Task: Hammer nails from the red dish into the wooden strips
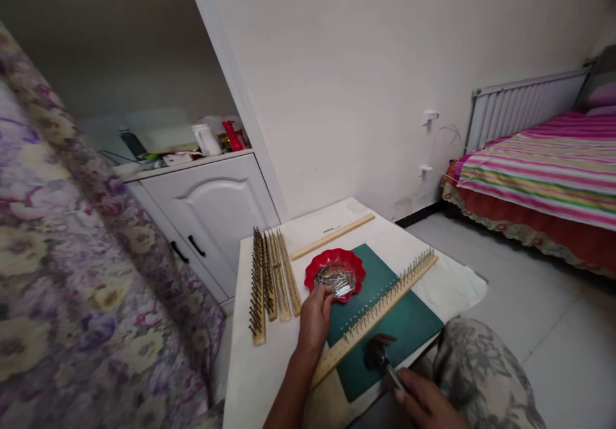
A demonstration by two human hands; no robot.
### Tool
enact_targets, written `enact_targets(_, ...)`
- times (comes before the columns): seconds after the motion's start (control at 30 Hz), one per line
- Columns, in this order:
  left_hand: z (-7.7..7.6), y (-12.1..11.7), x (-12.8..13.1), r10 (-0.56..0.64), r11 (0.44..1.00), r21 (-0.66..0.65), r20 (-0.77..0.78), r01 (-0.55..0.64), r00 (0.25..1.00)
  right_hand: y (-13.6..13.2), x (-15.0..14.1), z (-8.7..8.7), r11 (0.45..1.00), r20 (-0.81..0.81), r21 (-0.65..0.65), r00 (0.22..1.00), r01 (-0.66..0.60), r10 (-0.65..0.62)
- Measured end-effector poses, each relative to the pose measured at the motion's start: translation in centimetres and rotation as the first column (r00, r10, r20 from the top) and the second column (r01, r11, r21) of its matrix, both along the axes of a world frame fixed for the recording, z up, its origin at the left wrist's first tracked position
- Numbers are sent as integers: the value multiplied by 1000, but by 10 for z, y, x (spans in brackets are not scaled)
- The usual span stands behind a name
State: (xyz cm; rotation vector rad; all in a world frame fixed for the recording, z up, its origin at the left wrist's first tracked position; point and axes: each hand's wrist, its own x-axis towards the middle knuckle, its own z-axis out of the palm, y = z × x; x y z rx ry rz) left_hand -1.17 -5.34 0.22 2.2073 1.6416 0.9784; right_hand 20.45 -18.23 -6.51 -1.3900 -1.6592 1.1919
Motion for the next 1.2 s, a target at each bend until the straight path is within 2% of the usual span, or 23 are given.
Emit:
enact_targets(0.07, -3, -17, -11, 26, 1000, -8, 102, -25, 994, 0, 0, 5, 1000, 0, 1, 1000, -13, 13)
enact_targets(0.13, -8, -33, -20, 70, 997, -36, 134, -66, 989, -2, -2, 9, 1000, -11, 0, 1000, -11, 11)
enact_targets(0.27, -18, -61, -30, 112, 990, -93, 118, -102, 987, -5, -7, 17, 1000, -30, 21, 1000, 0, 1)
enact_targets(0.43, -23, -81, -23, 88, 985, -157, 85, -74, 993, -9, -11, 25, 1000, -30, 15, 999, -24, 24)
enact_targets(0.53, -22, -84, -15, 86, 981, -177, 34, -79, 996, -10, -12, 30, 999, -29, 32, 999, -15, 16)
enact_targets(0.67, -22, -83, -9, 72, 984, -162, -11, -73, 997, -11, -13, 32, 999, -66, -41, 997, -29, 27)
enact_targets(0.87, -21, -79, -7, 34, 986, -158, -89, -48, 995, -11, -13, 31, 997, -85, -67, 996, -28, 22)
enact_targets(1.2, -12, -71, -1, -18, 974, -221, -319, -56, 947, -10, -11, 32, 999, -21, 26, 1000, -18, 19)
